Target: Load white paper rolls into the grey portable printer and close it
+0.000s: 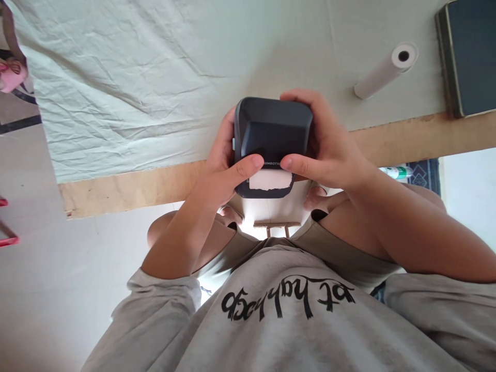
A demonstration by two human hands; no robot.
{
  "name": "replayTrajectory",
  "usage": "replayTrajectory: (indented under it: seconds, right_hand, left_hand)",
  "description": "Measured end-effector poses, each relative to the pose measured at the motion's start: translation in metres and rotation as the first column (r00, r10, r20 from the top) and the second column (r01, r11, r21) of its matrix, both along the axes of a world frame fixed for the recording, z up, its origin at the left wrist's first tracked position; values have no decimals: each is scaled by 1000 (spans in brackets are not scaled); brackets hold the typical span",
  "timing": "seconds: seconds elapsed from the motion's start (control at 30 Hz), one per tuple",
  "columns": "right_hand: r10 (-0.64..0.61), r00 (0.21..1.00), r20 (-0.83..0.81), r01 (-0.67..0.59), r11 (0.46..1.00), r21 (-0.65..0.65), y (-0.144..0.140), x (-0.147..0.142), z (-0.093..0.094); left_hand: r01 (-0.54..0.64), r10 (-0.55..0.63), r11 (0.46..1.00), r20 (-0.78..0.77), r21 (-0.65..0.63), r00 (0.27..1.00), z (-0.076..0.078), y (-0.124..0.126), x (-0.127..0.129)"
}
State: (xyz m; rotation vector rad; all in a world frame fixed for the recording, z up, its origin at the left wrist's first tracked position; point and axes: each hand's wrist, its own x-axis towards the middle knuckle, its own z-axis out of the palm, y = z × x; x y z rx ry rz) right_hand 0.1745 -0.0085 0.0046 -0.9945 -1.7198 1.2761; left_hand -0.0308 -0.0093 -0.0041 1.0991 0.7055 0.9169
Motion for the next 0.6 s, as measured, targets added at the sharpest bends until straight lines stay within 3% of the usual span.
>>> replayTrajectory:
  seconds: [0.33,0.6]
  right_hand:
    - [-17,996,86,16,1000,8,-1,0,6]
    - [-34,997,64,31,998,50,0,-2,2]
  left_hand:
    - [-18,18,1000,-39,-18,999,8,-3,3]
    - [-1,1,999,-8,38,1000,-6,6,1]
